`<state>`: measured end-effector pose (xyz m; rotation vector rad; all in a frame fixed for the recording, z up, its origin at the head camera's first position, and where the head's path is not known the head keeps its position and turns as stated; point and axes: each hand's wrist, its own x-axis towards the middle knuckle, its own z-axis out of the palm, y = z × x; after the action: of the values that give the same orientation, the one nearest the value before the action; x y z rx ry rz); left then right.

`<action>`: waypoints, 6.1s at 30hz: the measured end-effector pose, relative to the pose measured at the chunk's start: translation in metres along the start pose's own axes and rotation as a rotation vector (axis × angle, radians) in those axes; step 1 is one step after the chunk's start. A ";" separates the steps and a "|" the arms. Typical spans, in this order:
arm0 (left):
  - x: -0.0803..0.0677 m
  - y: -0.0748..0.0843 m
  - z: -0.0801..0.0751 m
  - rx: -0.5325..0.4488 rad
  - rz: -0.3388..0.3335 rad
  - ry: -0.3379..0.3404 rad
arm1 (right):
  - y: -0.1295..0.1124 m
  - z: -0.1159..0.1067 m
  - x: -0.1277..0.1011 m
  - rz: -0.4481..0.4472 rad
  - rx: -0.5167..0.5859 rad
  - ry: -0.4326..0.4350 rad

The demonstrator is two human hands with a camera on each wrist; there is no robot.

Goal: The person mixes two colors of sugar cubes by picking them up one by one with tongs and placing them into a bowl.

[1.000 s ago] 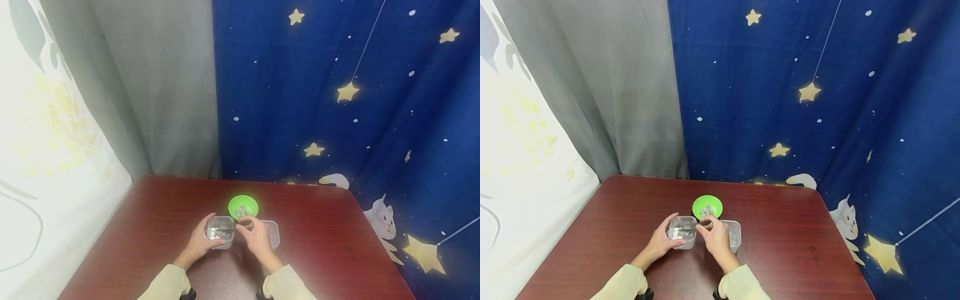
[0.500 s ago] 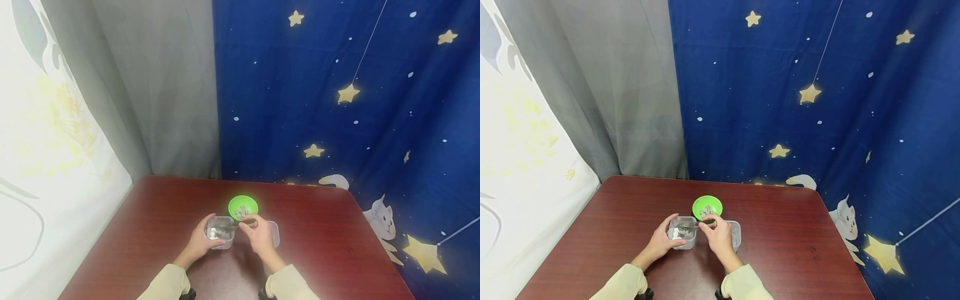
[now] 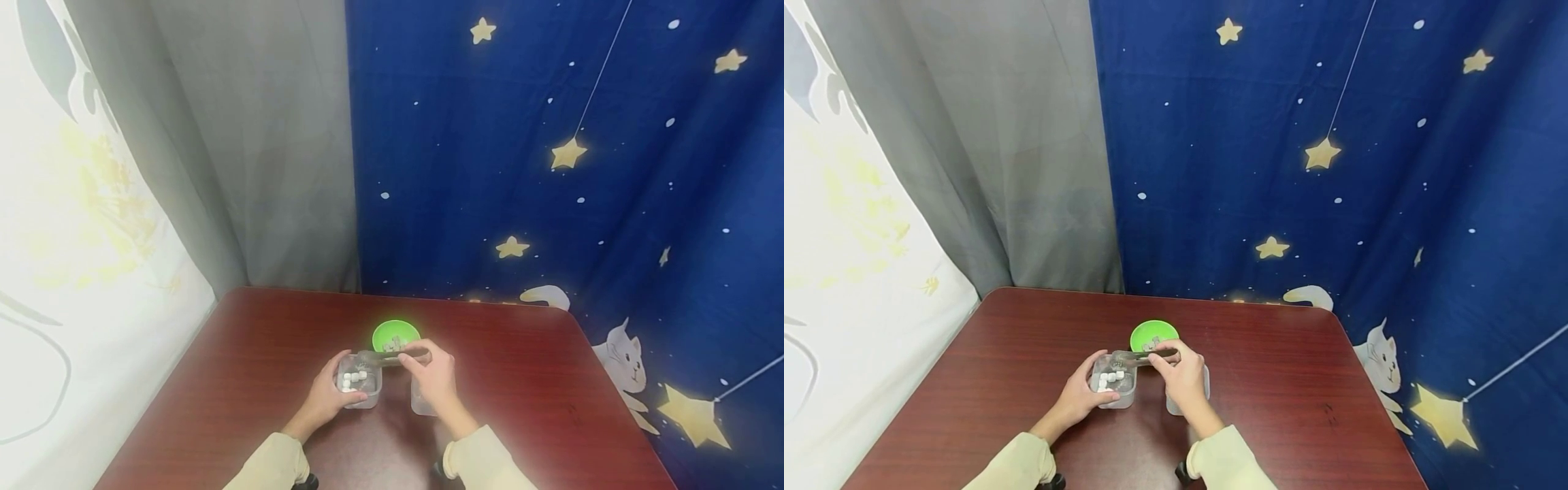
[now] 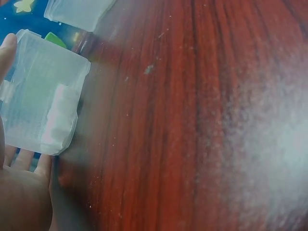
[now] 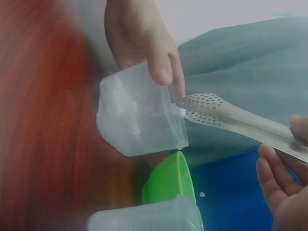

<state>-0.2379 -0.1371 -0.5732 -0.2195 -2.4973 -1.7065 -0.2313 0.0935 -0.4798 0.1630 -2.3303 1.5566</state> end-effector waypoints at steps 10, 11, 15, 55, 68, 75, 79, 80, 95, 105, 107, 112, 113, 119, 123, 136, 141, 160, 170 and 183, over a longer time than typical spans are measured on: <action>0.000 -0.001 -0.003 -0.008 -0.024 -0.002 | -0.005 -0.012 0.012 -0.033 0.086 0.013; 0.000 -0.001 -0.003 -0.006 -0.022 -0.005 | -0.006 -0.013 0.012 -0.037 0.088 0.017; 0.000 -0.001 -0.003 -0.006 -0.022 -0.007 | -0.008 -0.018 0.015 -0.050 0.086 0.046; 0.001 0.000 0.000 -0.026 -0.018 -0.005 | -0.007 -0.039 0.028 -0.001 0.123 0.176; 0.000 -0.005 0.003 -0.089 -0.031 -0.005 | -0.008 -0.013 0.006 0.050 0.139 0.053; 0.000 -0.001 0.001 -0.070 -0.005 -0.007 | 0.004 -0.001 -0.002 0.057 0.031 -0.032; 0.000 -0.001 0.000 -0.048 -0.018 -0.007 | 0.006 0.007 -0.005 0.043 -0.084 -0.064; 0.000 -0.001 0.000 -0.047 -0.019 -0.007 | 0.007 0.009 -0.006 0.031 -0.080 -0.073; -0.010 0.040 -0.008 -0.095 -0.013 -0.030 | 0.026 0.035 -0.003 -0.089 0.061 -0.179; -0.010 0.042 -0.008 -0.067 -0.005 -0.019 | 0.025 0.039 -0.002 -0.047 0.042 -0.135; -0.010 0.043 -0.007 -0.061 -0.008 -0.016 | 0.023 0.040 -0.002 -0.037 0.029 -0.127; -0.010 0.043 -0.008 -0.054 -0.004 -0.009 | 0.021 0.041 -0.001 -0.012 0.003 -0.116; -0.010 0.043 -0.008 -0.057 -0.002 -0.010 | 0.020 0.041 -0.001 -0.010 0.001 -0.114; -0.011 0.044 -0.007 -0.071 -0.001 -0.023 | 0.021 0.042 -0.001 -0.011 -0.003 -0.099; -0.011 0.044 -0.006 -0.073 -0.003 -0.029 | 0.022 0.040 -0.002 -0.018 -0.017 -0.092; 0.000 0.005 0.003 -0.079 -0.002 -0.014 | 0.021 0.032 0.001 0.001 0.087 -0.069; -0.001 0.004 0.001 -0.067 -0.006 -0.013 | 0.017 0.026 0.002 0.018 0.074 -0.063; -0.002 0.001 0.002 -0.080 -0.045 -0.006 | -0.006 -0.006 0.015 0.017 0.125 0.034; -0.003 -0.001 0.003 -0.067 -0.038 0.003 | -0.010 -0.017 0.022 -0.018 0.179 0.094; -0.011 0.039 -0.008 -0.122 -0.033 -0.030 | -0.016 -0.030 0.031 -0.046 0.213 0.187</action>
<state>-0.2198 -0.1311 -0.5363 -0.2176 -2.4324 -1.8845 -0.2492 0.1175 -0.4446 0.1154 -2.0046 1.7159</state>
